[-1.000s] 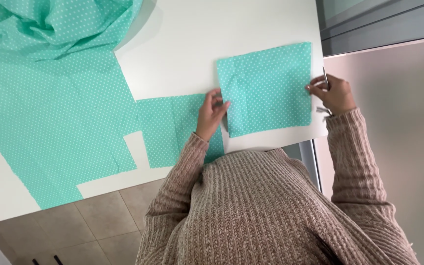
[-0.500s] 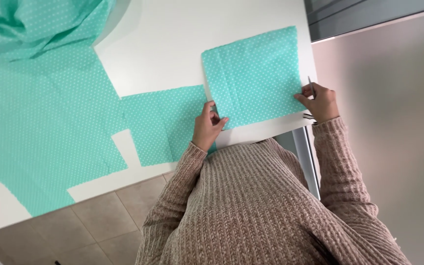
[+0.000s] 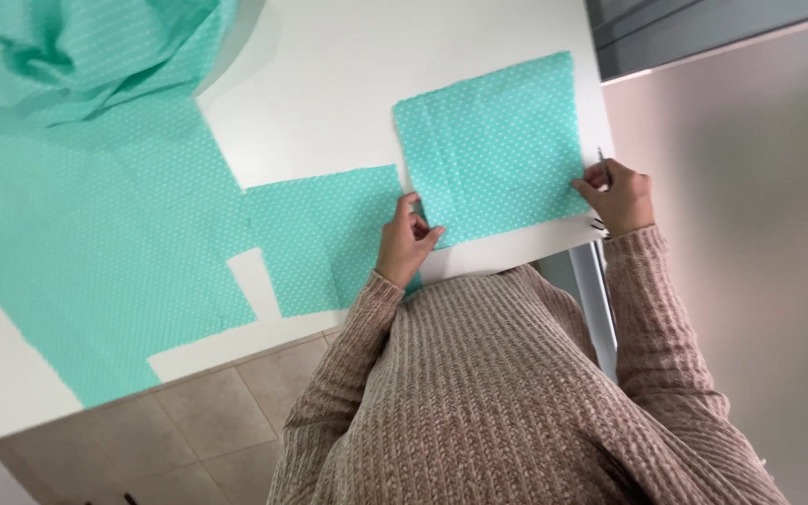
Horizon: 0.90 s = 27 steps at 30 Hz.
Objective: Cutting and organizing pieces of teal polka-dot fabric on a white table.
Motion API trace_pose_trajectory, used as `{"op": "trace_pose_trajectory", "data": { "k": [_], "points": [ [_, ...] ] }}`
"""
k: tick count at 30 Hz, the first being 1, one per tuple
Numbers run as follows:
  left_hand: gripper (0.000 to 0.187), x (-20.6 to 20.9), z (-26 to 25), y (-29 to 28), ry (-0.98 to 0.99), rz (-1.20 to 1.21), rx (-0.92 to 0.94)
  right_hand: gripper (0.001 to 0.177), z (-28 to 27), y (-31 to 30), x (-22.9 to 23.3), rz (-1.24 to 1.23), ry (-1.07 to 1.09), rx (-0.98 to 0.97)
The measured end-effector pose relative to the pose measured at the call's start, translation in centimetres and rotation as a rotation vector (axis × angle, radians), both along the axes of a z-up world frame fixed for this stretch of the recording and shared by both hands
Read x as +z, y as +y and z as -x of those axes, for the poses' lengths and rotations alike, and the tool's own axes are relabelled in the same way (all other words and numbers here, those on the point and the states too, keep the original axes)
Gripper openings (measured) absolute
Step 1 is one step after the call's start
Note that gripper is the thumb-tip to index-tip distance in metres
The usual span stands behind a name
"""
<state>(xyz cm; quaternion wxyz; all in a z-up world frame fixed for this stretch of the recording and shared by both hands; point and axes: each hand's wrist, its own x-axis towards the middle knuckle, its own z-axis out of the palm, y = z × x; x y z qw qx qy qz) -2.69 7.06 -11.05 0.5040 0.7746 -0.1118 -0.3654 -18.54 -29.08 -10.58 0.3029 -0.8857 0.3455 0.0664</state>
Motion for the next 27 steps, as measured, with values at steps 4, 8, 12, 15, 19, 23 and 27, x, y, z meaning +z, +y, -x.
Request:
{"op": "trace_pose_trajectory", "data": {
  "k": [4, 8, 12, 15, 19, 23, 27],
  "points": [
    [0.066, 0.1, -0.1, 0.0, -0.013, -0.017, -0.014, 0.019, 0.0, -0.3, -0.2, 0.023, 0.060, -0.003],
    [0.062, 1.3, -0.2, 0.1, 0.018, 0.005, -0.009, 0.019, -0.1, 0.0, 0.8, 0.030, 0.112, -0.012],
    [0.063, 1.7, -0.3, -0.1, 0.018, 0.021, -0.002, 0.017, -0.4, 0.1, 1.2, 0.021, 0.103, -0.010],
    [0.058, 0.3, -0.4, -0.3, 0.023, 0.035, 0.027, 0.020, -0.4, 0.0, 1.0, 0.035, 0.146, -0.012],
    [0.054, 0.0, -2.7, -0.8, -0.091, 0.042, 0.013, 0.024, 0.0, -1.7, -0.9, 0.123, 0.090, 0.044],
    [0.059, 2.9, -8.3, -2.0, -0.417, -0.033, 0.043, 0.023, -3.3, -4.5, -1.3, 0.336, -0.207, 0.206],
    [0.063, 5.7, -12.7, -5.4, -0.751, -0.023, -0.069, 0.039, -11.2, -3.6, 3.4, 0.380, -0.289, 0.287]
  ]
}}
